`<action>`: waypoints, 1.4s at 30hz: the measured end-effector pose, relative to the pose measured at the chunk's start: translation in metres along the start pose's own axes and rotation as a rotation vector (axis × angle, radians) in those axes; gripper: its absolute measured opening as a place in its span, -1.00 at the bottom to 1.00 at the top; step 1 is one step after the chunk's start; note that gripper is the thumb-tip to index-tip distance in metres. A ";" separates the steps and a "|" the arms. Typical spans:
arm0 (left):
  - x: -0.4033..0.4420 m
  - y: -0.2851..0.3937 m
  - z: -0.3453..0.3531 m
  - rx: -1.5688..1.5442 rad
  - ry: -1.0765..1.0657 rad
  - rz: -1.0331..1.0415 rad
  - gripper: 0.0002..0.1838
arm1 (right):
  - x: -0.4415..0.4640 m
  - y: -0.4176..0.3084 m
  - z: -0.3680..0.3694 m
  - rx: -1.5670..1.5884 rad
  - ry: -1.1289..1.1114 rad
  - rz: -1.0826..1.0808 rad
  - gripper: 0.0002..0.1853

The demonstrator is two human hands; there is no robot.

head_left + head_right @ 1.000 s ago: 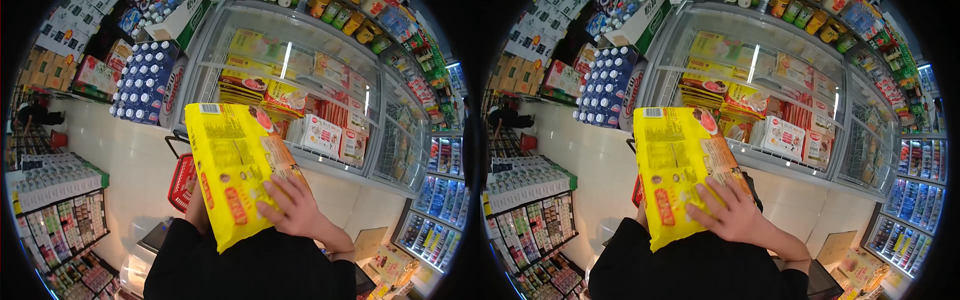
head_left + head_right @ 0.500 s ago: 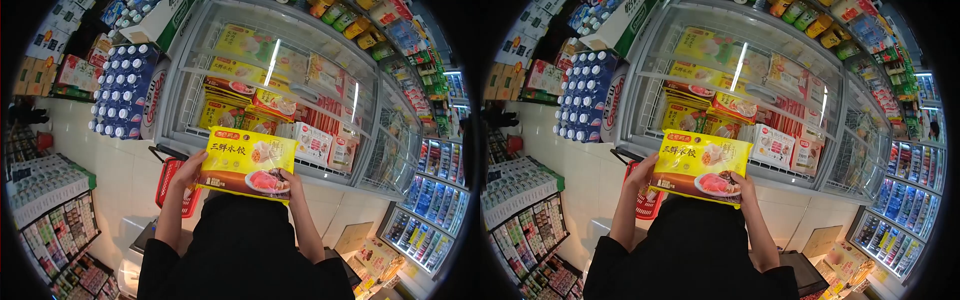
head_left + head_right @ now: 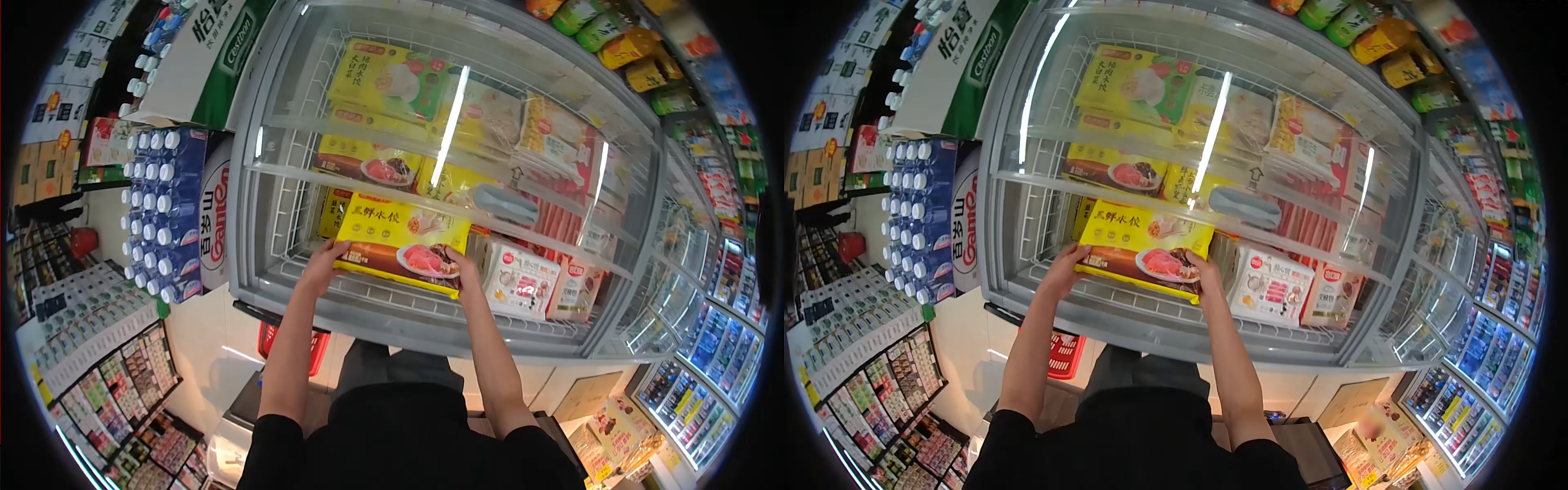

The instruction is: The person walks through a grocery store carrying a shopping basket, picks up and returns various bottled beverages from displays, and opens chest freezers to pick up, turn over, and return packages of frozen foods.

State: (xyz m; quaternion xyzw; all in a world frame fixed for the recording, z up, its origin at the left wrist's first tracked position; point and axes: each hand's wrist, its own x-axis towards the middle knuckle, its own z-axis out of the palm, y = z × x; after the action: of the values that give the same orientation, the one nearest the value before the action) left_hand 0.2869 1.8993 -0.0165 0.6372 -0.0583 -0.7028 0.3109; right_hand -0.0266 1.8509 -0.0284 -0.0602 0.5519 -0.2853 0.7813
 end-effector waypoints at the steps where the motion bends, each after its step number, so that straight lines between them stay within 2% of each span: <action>1: 0.009 0.007 0.003 -0.005 0.013 -0.012 -0.47 | 0.014 -0.003 0.001 0.036 -0.011 0.003 -0.68; 3: 0.034 0.026 0.010 -0.079 0.130 0.041 -0.57 | 0.078 0.001 -0.015 0.096 -0.029 -0.001 -0.66; 5: 0.073 0.028 -0.004 -0.135 0.115 0.060 -0.59 | 0.133 0.006 -0.033 0.044 -0.014 -0.037 -0.63; 7: 0.098 0.033 -0.011 -0.340 0.090 0.260 -0.61 | 0.122 -0.034 0.024 0.013 -0.064 -0.103 -0.62; 9: 0.118 0.035 -0.009 -0.421 0.158 0.298 -0.67 | 0.124 -0.051 0.056 -0.022 -0.115 -0.161 -0.61; 11: 0.135 0.035 -0.003 -0.664 0.069 0.437 -0.74 | 0.141 -0.054 0.067 -0.798 0.075 -0.409 -0.57; 12: 0.128 0.045 0.007 -0.687 0.030 0.429 -0.72 | 0.176 -0.031 0.054 -0.702 0.064 -0.539 -0.53; 13: 0.131 0.048 0.009 -0.686 0.035 0.429 -0.72 | 0.174 -0.035 0.060 -0.701 0.061 -0.535 -0.53; 14: 0.137 0.054 0.012 -0.714 0.205 0.423 -0.70 | 0.171 -0.040 0.064 -0.581 -0.030 -0.509 -0.55; 16: 0.157 0.056 0.000 -0.734 0.368 0.417 -0.67 | 0.163 -0.051 0.075 -0.457 -0.117 -0.489 -0.57; 18: 0.166 0.058 -0.022 -0.772 0.003 0.402 -0.49 | 0.162 -0.058 0.082 -0.384 -0.166 -0.336 -0.64; 19: 0.162 0.057 -0.029 -0.771 0.003 0.401 -0.49 | 0.162 -0.054 0.081 -0.383 -0.165 -0.336 -0.64; 20: 0.155 0.054 -0.034 -0.675 -0.024 0.379 -0.45 | 0.157 -0.048 0.079 -0.640 -0.022 -0.534 -0.66; 22: 0.123 0.055 -0.021 -0.582 -0.066 0.363 -0.41 | 0.141 -0.043 0.069 -0.900 0.134 -0.741 -0.68; 23: 0.094 0.053 -0.001 -0.338 0.043 0.270 -0.45 | 0.121 -0.042 0.060 -0.660 0.190 -0.514 -0.67; 24: 0.066 0.045 0.011 -0.096 0.156 0.177 -0.47 | 0.107 -0.032 0.038 -0.713 0.194 -0.550 -0.65; 25: 0.043 0.030 0.014 0.074 0.180 0.202 -0.48 | 0.094 -0.021 0.016 -0.766 0.200 -0.588 -0.63; 26: 0.025 0.012 0.015 0.244 0.199 0.234 -0.49 | 0.068 -0.011 0.002 -0.949 0.188 -0.641 -0.62; 27: 0.012 -0.012 0.014 0.312 0.205 0.347 -0.56 | 0.041 -0.002 -0.012 -1.127 0.184 -0.704 -0.61; 28: -0.003 -0.036 0.014 0.374 0.210 0.458 -0.62 | -0.005 -0.001 -0.012 -1.135 0.200 -0.508 -0.60; 30: -0.051 -0.059 0.029 0.658 0.240 0.577 -0.69 | -0.066 0.010 -0.022 -1.117 0.251 -0.411 -0.69; 31: -0.064 -0.067 0.034 0.654 0.222 0.608 -0.69 | -0.086 0.020 -0.035 -1.116 0.273 -0.440 -0.69; 33: -0.084 -0.088 0.039 0.910 0.217 0.920 -0.72 | -0.113 0.053 -0.070 -1.143 0.371 -0.564 -0.64; 34: -0.085 -0.094 0.045 0.939 0.268 0.994 -0.77 | -0.122 0.064 -0.077 -1.128 0.411 -0.576 -0.64; 35: -0.082 -0.096 0.047 0.939 0.225 1.019 -0.77 | -0.133 0.073 -0.087 -1.145 0.430 -0.680 -0.65; 36: -0.078 -0.095 0.048 0.986 0.278 0.945 -0.78 | -0.151 0.081 -0.096 -1.166 0.457 -0.774 -0.65; 37: -0.079 -0.100 0.052 1.035 0.322 0.865 -0.78 | -0.173 0.088 -0.098 -1.157 0.520 -0.766 -0.65; 39: -0.076 -0.105 0.057 1.098 0.447 0.946 -0.76 | -0.188 0.088 -0.095 -1.003 0.561 -0.692 -0.67; 40: -0.078 -0.105 0.062 1.109 0.397 0.970 -0.76 | -0.195 0.089 -0.098 -0.981 0.612 -0.693 -0.67; 42: -0.079 -0.105 0.067 1.291 0.534 0.933 -0.74 | -0.208 0.090 -0.108 -0.907 0.653 -0.670 -0.66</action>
State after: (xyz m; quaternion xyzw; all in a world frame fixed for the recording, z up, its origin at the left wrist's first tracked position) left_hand 0.1864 2.0026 0.0139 0.7454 -0.6310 -0.1563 0.1474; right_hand -0.1370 2.0559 0.0654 -0.4633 0.7777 -0.2558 0.3392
